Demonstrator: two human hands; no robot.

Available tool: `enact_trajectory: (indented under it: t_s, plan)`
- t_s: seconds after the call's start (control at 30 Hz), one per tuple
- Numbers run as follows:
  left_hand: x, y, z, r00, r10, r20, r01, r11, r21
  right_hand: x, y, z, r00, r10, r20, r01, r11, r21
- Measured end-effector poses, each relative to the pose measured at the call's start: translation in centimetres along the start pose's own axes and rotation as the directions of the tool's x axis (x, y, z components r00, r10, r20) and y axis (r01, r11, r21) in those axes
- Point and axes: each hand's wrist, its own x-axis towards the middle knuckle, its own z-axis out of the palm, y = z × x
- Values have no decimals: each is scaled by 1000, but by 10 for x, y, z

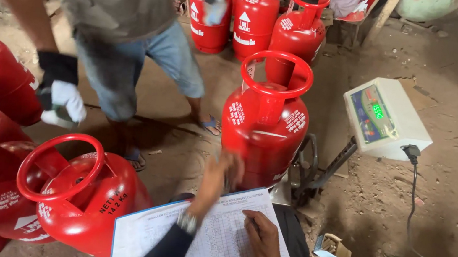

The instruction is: Weighing red gas cylinders on a digital scale and recording the weights in a logbook.

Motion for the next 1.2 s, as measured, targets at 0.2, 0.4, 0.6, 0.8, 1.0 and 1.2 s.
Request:
enact_trajectory:
  t_s: [0.2,0.4,0.6,0.8,1.0,1.2]
  plan:
    - [-99,-33,-27,940,-278,-195,328,893,307,1,5,1,993,-118,-23,117,992,-49]
    - [-104,-57,-46,972,-185,-148,219,939,266,-2,-10,-9,981,-130,-145,141,988,65]
    - [-98,-82,-51,935,-309,-174,351,877,328,37,-36,-42,904,-338,-263,315,941,-125]
    - [-94,-90,-55,943,-290,-163,330,873,360,140,-25,-67,894,-330,-303,325,943,-69]
    - [-97,-41,-26,944,-272,-185,326,852,411,228,-31,-82,771,-529,-354,333,810,-483]
    - [-97,-17,-13,934,-299,-196,357,814,457,258,-21,-78,791,-587,-172,334,649,-684]
